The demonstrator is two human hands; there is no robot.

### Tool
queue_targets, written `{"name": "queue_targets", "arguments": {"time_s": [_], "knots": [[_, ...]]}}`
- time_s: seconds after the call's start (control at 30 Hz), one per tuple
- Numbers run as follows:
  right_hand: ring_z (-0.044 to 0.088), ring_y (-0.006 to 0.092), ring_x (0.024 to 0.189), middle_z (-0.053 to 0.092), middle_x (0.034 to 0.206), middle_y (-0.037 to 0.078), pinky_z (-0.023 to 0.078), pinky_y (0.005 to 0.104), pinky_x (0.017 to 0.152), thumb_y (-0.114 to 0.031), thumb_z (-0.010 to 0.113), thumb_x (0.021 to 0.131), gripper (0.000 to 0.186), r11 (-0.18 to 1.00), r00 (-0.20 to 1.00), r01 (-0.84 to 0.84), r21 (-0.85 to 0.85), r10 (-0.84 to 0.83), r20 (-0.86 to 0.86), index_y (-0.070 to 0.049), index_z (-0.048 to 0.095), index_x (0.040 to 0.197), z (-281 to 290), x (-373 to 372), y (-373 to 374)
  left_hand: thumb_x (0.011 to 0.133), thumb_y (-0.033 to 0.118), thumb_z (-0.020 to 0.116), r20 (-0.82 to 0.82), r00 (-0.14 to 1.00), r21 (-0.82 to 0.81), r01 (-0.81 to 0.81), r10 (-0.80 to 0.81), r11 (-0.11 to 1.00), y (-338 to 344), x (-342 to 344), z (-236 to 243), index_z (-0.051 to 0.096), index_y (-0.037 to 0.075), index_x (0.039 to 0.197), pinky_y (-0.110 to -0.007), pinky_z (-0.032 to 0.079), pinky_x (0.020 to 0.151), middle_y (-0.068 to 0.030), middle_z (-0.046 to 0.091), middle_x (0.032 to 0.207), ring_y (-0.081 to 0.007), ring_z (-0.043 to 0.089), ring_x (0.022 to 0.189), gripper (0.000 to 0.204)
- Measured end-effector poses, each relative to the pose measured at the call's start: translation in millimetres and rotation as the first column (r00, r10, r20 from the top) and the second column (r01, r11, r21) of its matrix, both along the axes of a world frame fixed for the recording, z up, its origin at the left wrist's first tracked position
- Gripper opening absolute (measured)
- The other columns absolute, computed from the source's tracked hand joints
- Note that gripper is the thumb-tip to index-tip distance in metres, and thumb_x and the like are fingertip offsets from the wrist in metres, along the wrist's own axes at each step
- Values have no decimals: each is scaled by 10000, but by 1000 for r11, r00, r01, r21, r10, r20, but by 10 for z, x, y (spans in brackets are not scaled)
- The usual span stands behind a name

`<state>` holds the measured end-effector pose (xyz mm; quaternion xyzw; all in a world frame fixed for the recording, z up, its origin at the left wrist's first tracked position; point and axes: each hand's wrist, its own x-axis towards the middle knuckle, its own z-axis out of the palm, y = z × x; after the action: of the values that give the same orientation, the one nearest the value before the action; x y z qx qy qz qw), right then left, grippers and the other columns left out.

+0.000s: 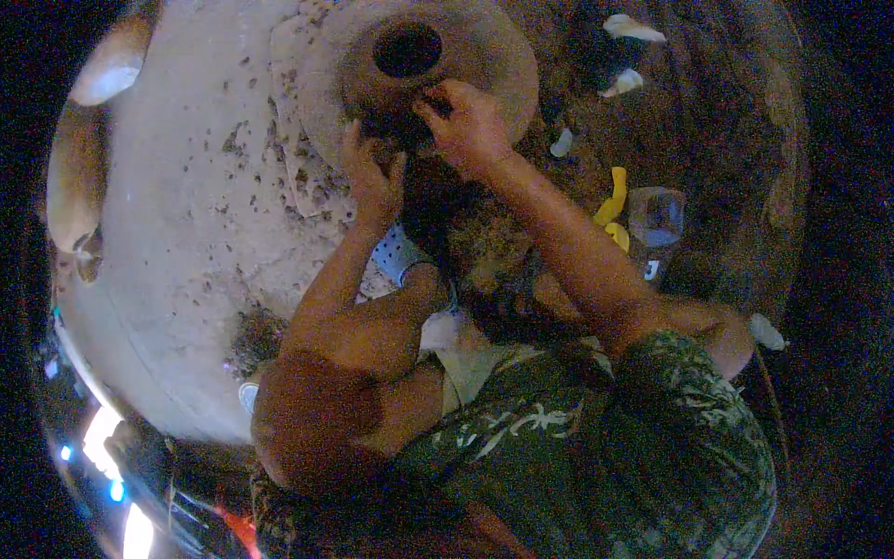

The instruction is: The person shapes a clay pot on a spinning wheel by hand, then uses a brush to apply a liquid to the exterior.

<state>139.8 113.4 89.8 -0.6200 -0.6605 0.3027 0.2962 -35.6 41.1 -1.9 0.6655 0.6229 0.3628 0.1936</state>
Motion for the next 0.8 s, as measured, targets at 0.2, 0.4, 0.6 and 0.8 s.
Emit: {"name": "queue_targets", "arguments": {"time_s": [0.2,0.4,0.6,0.8], "knots": [[711,206,746,728,871,138,560,331,680,-329,811,843,344,987,997,-48,151,38,73,-32,721,991,-126,-28,114,881,225,693,-195,979,-71,40,-54,997,36,20,-159,496,-39,1225,-575,229,1141,-233,196,1617,-414,163,1507,476],[700,266,761,719,876,131,553,382,681,-390,822,810,395,967,987,-72,244,33,159,-42,692,944,-165,-2,193,879,226,676,-205,978,-15,39,-41,999,52,29,-179,497,-31,1197,-582,269,1120,-230,226,1615,-428,215,1491,447],[633,351,1119,632,1243,180,522,449,928,-495,839,711,717,944,938,-46,327,-72,339,-39,594,1206,110,33,337,884,253,669,-217,972,26,100,-93,995,164,-171,-127,505,-28,1181,-554,293,1124,-227,258,1608,-417,241,1487,441],[648,331,1129,637,1244,174,519,393,968,-491,859,703,929,912,969,-156,380,67,236,-26,466,1404,-55,48,461,836,278,744,-277,947,-113,137,-164,984,269,-296,-1,517,-13,1182,-525,302,1139,-217,293,1599,-399,256,1488,506]]}}
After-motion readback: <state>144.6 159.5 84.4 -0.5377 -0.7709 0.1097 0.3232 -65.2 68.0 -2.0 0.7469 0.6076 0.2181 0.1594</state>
